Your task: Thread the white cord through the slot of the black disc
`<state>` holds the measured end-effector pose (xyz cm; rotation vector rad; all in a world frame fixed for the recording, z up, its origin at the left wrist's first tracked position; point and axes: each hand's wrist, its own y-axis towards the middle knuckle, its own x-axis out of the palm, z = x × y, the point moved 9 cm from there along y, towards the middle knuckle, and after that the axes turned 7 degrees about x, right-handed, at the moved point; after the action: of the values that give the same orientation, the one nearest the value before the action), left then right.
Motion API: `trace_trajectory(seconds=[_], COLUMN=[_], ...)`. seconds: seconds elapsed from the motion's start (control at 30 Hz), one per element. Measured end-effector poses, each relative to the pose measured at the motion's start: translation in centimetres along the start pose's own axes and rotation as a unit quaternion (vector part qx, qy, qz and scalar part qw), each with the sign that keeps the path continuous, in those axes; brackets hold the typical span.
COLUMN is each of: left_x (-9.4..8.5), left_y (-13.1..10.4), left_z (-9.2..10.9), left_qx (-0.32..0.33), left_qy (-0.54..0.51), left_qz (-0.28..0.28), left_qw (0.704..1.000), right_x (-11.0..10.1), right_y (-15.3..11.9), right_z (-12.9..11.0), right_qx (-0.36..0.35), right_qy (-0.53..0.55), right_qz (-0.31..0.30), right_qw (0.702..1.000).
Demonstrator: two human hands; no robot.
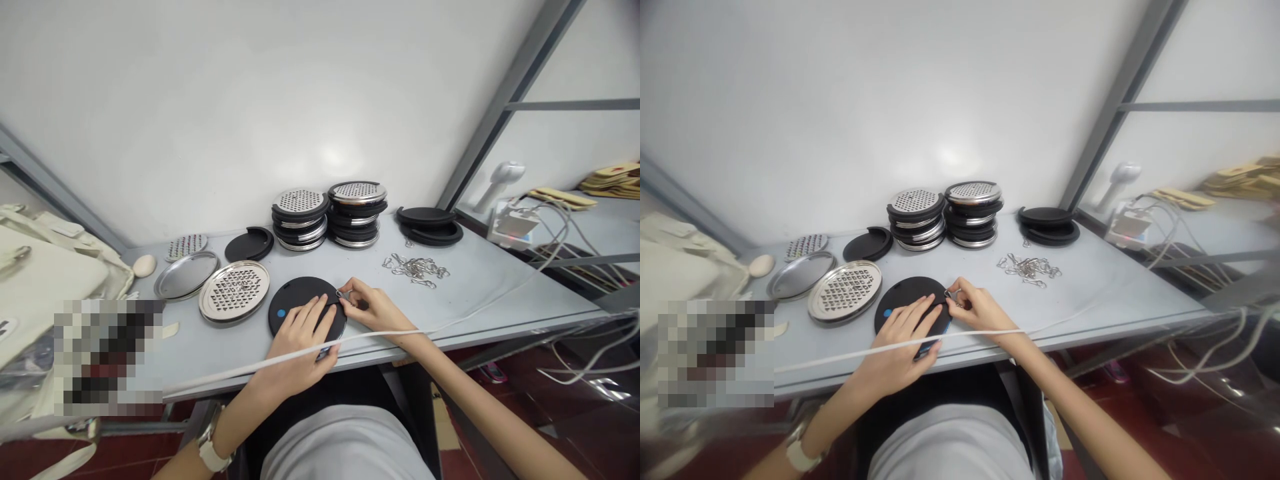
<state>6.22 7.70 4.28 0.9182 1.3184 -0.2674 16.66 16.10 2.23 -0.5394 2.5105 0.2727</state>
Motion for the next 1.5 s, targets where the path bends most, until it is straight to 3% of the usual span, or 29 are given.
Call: trace_trajectory(seconds=[1.5], left_x=[0.23], left_y=[-0.05], left_z=[-0.07], left_qx=[-0.001], left_qy=[-0.002], left_qz=[-0.011], left_qw=[1.0], right_x=[0.04], right_y=[0.09], right_z=[0.55], right_qx=[0.005], right_qy=[0.012], right_qz=[0.014], right_qw=[1.0])
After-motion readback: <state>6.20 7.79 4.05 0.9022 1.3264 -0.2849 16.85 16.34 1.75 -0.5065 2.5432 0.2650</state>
